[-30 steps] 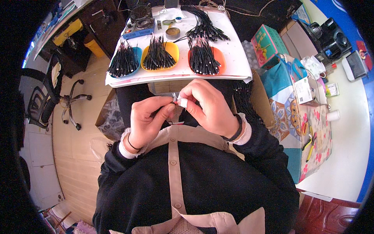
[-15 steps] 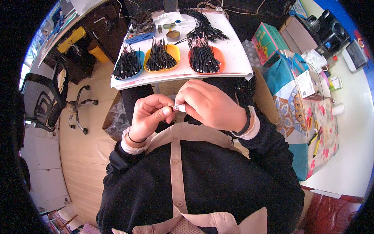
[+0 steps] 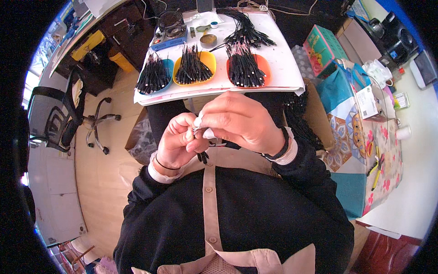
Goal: The person repeatedly picks up black wires from a tray, attaches a small white connector to the end of each wire, and places the finished unit into a blue basket. The process is continuous and repetitive throughout the clip.
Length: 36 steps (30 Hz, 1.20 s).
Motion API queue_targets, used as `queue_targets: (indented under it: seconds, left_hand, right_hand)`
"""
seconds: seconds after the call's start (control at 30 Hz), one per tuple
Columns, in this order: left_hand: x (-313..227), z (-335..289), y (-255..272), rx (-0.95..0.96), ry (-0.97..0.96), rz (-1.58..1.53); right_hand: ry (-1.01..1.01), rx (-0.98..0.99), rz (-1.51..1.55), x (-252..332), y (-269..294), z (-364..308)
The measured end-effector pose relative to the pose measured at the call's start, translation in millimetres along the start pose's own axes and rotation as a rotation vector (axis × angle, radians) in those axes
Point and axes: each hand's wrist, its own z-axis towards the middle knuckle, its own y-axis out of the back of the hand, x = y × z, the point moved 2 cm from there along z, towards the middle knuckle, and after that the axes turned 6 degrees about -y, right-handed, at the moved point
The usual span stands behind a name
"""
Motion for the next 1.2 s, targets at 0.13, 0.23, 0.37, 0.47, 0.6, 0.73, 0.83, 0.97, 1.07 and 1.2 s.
queue_targets:
  seconds: [0.13,0.23,0.37,0.47,0.6,0.73,0.83,0.97,1.07,1.2]
  left_hand:
    - [0,3,-1,-0.009,0.012,0.030]
    - [-4,7,-4,-0.009,-0.055,0.214]
    - [-24,7,-14,0.093,-0.225,1.119]
    - [-27,9,-24,0.249,-0.463,1.551]
    - [-24,4,-27,0.191,-0.479,1.519]
    - [-19,-1,-20,0.031,-0.302,1.180]
    - [-17,-1,-15,0.021,-0.249,1.025]
    - [-11,-2,-10,-0.011,-0.254,0.903]
    - [-7,-4,-5,-0.040,-0.220,0.765]
    - [-3,-4,-3,-0.064,-0.177,0.473]
  right_hand:
    - [0.028,0.023,-0.005,-2,-1,8]
    - [-0.096,0.064,0.038,-2,-1,6]
    - [-0.589,0.200,0.488,-8,-2,-5]
    - [-1.012,0.327,1.061,-11,-7,-13]
    - [-1.003,0.297,0.894,-7,-3,-13]
    - [-0.470,0.146,0.064,9,7,-7]
    - [-0.153,0.101,-0.117,12,4,-1]
    - [-0.165,0.129,-0.120,11,1,-1]
    - [-0.297,0.139,-0.020,11,5,-3]
    - [-0.149,0.075,-0.127,15,13,0]
